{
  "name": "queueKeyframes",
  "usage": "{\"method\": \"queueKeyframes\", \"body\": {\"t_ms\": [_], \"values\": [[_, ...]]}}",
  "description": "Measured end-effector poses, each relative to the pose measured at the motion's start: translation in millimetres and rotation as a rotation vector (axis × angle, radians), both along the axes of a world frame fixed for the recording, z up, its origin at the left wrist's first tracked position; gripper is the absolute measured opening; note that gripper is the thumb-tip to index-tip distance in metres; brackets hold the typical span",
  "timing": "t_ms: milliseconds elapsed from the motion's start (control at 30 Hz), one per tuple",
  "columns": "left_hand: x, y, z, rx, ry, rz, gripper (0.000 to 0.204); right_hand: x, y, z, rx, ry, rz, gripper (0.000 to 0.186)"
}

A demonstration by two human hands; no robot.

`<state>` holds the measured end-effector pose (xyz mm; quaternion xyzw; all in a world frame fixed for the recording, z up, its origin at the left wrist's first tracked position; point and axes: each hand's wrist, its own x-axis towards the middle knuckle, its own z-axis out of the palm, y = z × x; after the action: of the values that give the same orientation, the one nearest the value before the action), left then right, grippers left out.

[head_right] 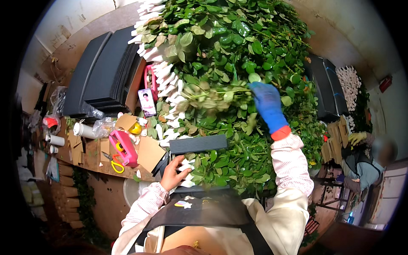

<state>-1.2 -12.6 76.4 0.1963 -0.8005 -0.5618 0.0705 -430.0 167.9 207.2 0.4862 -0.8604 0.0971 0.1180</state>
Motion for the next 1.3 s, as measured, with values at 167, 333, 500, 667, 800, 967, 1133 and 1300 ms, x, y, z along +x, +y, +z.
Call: {"method": "queueKeyframes", "body": {"t_ms": [167,333,500,667,800,967,1133,1300], "values": [[3.3,1.7,-7.1,0.027,0.009,0.048,0.062,43.5,37.8,65.6,-0.145,0.275,0.042,0.056],[4.9,1.7,-12.0,0.07,-0.018,0.074,0.06,78.6,93.3,59.2,-0.143,0.001,0.071,0.046],[8.6,0.1,-18.5,0.104,0.119,0.048,0.062,133.5,134.4,-5.7,0.148,-0.294,0.114,0.039],[4.1,-2.3,-18.2,0.088,0.081,-0.002,0.064,148.4,158.0,-109.0,0.314,-0.101,0.048,0.043],[12.5,-2.0,-19.8,0.024,0.092,0.041,0.066,178.7,119.4,-27.6,0.454,0.112,-0.012,0.053],[8.0,2.7,-8.2,0.125,0.076,0.07,0.065,250.1,17.0,-4.7,0.185,-0.389,0.224,0.051],[6.1,4.1,-17.7,0.1,0.102,0.067,0.069,243.3,-29.8,-90.5,0.468,-0.318,0.036,0.041],[4.5,3.5,-8.3,0.047,0.097,0.098,0.057,245.3,-24.5,-108.3,0.363,-0.386,-0.01,0.035]]}}
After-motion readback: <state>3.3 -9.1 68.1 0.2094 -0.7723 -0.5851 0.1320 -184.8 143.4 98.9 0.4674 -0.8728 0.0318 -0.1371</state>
